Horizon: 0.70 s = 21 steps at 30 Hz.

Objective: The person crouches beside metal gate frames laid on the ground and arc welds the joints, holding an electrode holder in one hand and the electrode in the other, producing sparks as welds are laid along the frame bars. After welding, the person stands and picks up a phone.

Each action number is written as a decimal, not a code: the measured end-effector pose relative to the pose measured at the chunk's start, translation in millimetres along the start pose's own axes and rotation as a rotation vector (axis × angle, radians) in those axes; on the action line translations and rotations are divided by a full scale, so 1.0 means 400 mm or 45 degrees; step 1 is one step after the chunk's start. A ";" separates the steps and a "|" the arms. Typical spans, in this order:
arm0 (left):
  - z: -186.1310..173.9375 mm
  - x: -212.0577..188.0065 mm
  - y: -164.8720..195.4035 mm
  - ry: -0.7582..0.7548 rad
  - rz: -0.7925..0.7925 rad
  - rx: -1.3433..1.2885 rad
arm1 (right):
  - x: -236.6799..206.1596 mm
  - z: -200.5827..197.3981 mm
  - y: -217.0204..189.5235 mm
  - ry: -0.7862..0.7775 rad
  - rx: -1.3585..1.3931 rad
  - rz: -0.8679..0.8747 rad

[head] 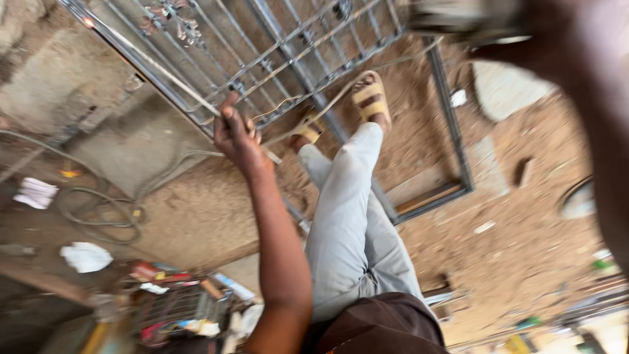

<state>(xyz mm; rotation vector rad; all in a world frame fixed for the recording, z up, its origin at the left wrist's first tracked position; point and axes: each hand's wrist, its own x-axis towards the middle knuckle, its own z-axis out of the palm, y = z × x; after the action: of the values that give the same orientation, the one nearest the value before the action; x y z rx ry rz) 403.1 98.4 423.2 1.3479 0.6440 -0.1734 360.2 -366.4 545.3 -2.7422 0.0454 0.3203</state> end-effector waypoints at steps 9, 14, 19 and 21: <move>-0.095 -0.150 -0.085 0.497 0.026 -0.061 | 0.394 0.108 -0.122 -0.295 0.130 -0.613; 0.028 -0.194 -0.310 0.755 -0.481 -0.165 | 0.417 0.131 -0.073 -0.283 0.003 -0.556; 0.361 -0.208 -0.504 0.339 -0.258 -0.152 | 0.442 0.129 -0.023 -0.424 -0.007 -0.317; 0.492 -0.196 -0.515 0.310 -0.270 -0.429 | 0.469 0.128 -0.002 -0.404 -0.030 -0.304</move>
<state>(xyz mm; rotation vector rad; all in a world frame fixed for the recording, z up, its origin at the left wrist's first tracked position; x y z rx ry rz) 306.7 -154.7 305.2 0.9820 0.9763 -0.0665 531.7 -344.5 456.7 -2.6478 -0.3679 0.6837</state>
